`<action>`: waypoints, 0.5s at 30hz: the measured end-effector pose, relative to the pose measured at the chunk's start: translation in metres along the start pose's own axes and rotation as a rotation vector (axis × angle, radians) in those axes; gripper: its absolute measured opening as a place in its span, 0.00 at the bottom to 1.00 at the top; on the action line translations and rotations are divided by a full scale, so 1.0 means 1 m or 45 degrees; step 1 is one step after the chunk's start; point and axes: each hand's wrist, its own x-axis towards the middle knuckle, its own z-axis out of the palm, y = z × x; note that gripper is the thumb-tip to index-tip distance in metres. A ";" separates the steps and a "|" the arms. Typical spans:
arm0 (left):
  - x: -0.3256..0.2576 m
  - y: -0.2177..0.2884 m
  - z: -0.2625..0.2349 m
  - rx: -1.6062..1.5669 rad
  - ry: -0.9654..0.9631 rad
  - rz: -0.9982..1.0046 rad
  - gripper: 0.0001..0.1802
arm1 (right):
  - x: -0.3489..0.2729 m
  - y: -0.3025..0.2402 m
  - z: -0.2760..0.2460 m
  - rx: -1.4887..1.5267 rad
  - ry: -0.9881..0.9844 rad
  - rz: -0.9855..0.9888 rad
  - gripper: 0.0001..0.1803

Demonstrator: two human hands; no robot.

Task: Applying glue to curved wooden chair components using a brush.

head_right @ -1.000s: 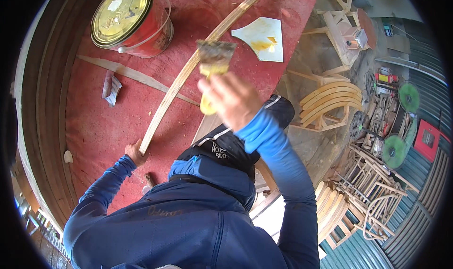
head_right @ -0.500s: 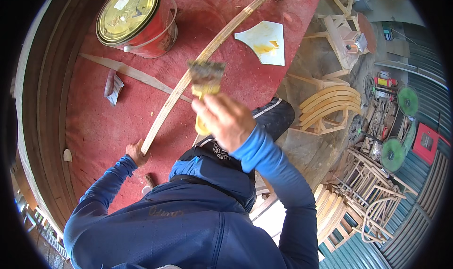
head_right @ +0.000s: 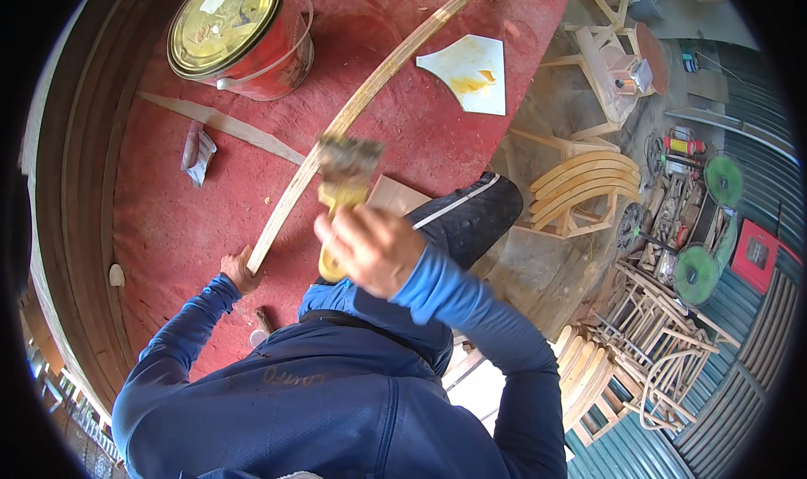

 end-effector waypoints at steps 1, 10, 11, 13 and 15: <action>0.000 0.000 -0.001 -0.001 -0.003 -0.008 0.20 | 0.002 -0.013 0.002 0.106 0.011 0.018 0.20; -0.003 0.001 0.001 0.000 -0.045 -0.058 0.22 | 0.010 0.135 -0.029 1.609 0.510 1.132 0.17; -0.001 0.003 -0.001 0.005 -0.041 -0.041 0.22 | 0.005 0.167 -0.038 1.604 0.539 1.198 0.17; 0.000 0.009 -0.007 0.009 -0.040 -0.030 0.22 | 0.010 0.208 -0.063 1.376 0.614 1.212 0.16; 0.001 0.008 -0.006 0.015 -0.042 -0.029 0.22 | 0.020 0.239 -0.087 1.212 0.725 1.200 0.18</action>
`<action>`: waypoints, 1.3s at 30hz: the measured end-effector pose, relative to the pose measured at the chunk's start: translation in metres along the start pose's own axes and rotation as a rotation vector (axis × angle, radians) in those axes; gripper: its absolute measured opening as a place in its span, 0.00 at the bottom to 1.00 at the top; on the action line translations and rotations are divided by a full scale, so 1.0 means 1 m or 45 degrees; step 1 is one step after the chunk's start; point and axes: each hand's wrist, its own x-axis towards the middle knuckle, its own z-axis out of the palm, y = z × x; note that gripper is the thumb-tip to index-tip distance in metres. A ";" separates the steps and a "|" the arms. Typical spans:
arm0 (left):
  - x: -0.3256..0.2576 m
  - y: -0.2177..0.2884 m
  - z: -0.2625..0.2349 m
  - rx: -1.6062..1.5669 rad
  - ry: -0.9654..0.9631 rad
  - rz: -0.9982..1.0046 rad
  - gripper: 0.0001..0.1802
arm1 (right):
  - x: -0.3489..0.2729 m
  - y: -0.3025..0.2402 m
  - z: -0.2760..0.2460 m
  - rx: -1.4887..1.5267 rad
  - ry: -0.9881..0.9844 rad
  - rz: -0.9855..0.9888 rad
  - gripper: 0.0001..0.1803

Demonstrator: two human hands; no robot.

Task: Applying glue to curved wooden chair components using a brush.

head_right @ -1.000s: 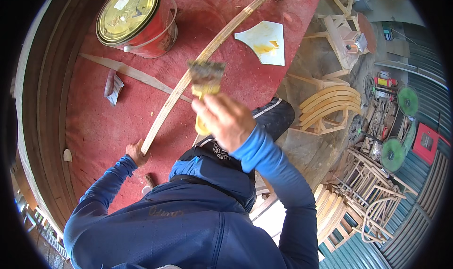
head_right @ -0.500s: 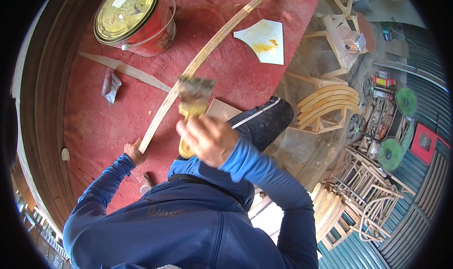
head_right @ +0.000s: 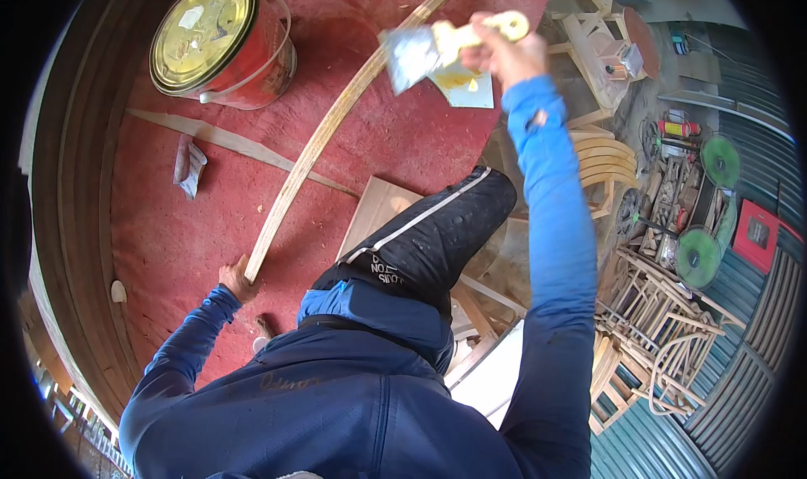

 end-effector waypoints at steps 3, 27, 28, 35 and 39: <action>0.001 0.003 -0.002 -0.005 0.011 0.007 0.21 | 0.013 -0.019 0.004 -0.226 0.135 -0.267 0.13; -0.004 0.004 0.007 0.020 0.159 -0.044 0.24 | -0.199 0.072 0.105 -0.663 -0.079 -1.045 0.19; -0.006 0.009 0.006 0.026 0.160 -0.050 0.24 | -0.224 0.072 0.110 -0.624 -0.204 -1.001 0.22; -0.002 0.088 -0.014 -0.152 0.309 -0.046 0.20 | -0.290 0.064 0.083 -0.366 -0.146 -0.891 0.17; 0.013 0.147 -0.033 -0.215 0.495 0.101 0.19 | -0.257 0.045 0.050 -0.587 0.244 -1.087 0.16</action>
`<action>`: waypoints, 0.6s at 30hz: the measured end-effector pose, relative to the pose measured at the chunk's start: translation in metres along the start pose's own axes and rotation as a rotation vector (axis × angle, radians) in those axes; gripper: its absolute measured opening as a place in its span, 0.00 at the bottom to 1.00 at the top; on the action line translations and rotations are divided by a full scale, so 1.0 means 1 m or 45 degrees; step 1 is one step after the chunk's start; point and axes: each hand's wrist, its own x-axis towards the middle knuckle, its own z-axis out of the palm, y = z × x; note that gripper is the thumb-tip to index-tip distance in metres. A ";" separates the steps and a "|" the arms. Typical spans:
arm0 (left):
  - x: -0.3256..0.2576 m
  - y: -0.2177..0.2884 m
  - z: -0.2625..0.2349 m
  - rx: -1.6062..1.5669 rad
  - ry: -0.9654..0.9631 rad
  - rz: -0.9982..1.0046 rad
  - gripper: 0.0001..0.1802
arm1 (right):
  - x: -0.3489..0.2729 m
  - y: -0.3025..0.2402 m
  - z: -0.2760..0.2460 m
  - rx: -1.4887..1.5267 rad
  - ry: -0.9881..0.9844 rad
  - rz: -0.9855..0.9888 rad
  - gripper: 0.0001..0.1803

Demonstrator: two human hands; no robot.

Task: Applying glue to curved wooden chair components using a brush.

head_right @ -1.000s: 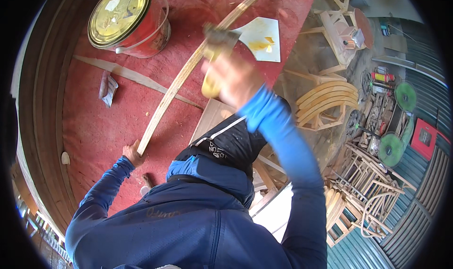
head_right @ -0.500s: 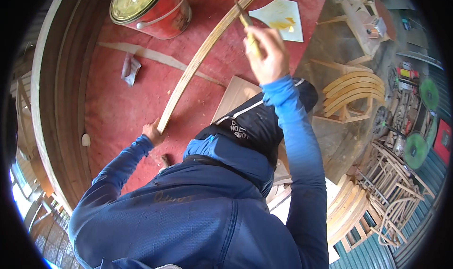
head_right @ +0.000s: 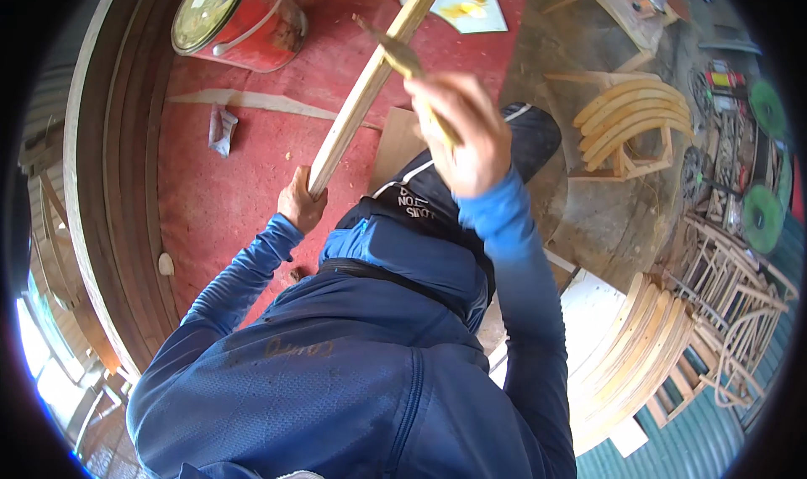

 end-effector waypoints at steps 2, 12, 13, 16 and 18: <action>0.011 0.025 -0.001 -0.033 0.034 0.063 0.21 | 0.017 0.020 -0.010 -0.156 0.022 -0.089 0.15; 0.004 0.070 0.004 -0.299 -0.068 0.000 0.23 | 0.018 0.046 -0.045 -0.249 -0.224 -0.093 0.19; 0.002 0.072 0.004 -0.309 -0.059 0.005 0.23 | 0.009 0.036 -0.045 -0.279 -0.335 -0.063 0.20; -0.002 0.070 0.005 -0.395 -0.051 0.028 0.22 | -0.020 -0.006 -0.048 -0.262 -0.411 -0.195 0.18; 0.000 0.073 0.005 -0.430 -0.082 0.007 0.22 | -0.030 -0.021 -0.057 -0.268 -0.500 -0.185 0.19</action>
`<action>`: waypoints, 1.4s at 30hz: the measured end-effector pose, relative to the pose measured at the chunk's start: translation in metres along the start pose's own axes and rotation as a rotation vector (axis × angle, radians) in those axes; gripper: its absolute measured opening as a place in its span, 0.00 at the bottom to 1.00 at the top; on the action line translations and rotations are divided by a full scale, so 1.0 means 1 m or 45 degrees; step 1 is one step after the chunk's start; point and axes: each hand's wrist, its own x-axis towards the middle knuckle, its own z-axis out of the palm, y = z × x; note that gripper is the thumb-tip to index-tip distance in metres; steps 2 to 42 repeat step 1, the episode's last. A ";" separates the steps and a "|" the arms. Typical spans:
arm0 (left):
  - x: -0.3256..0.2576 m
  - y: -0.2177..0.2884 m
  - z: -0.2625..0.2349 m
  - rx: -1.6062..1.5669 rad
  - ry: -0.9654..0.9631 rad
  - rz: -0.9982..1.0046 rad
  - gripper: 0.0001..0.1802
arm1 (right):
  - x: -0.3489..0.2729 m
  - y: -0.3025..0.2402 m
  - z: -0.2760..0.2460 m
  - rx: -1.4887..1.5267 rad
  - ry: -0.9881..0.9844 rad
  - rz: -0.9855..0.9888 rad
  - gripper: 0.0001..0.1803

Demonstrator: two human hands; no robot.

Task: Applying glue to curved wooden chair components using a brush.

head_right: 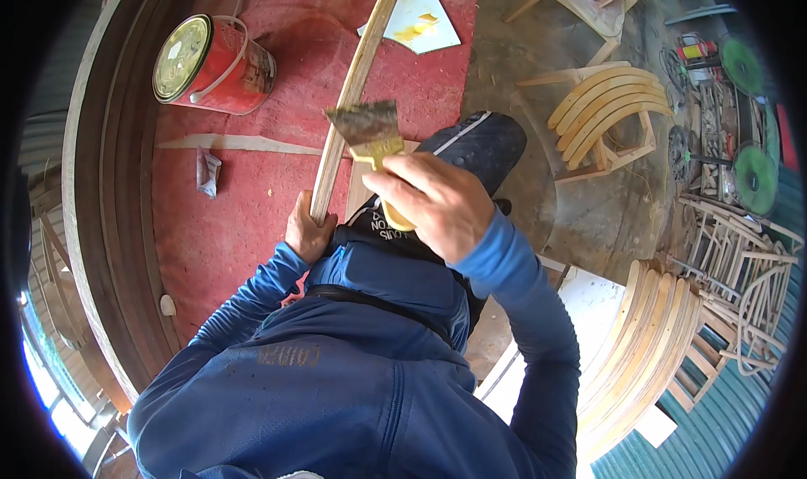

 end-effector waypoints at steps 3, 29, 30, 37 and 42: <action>0.001 -0.002 0.000 0.017 -0.013 0.014 0.22 | -0.004 0.003 -0.005 0.083 -0.018 0.024 0.19; 0.001 -0.002 0.000 0.017 -0.013 0.014 0.22 | -0.004 0.003 -0.005 0.083 -0.018 0.024 0.19; 0.001 -0.002 0.000 0.017 -0.013 0.014 0.22 | -0.004 0.003 -0.005 0.083 -0.018 0.024 0.19; 0.001 -0.002 0.000 0.017 -0.013 0.014 0.22 | -0.004 0.003 -0.005 0.083 -0.018 0.024 0.19; 0.001 -0.002 0.000 0.017 -0.013 0.014 0.22 | -0.004 0.003 -0.005 0.083 -0.018 0.024 0.19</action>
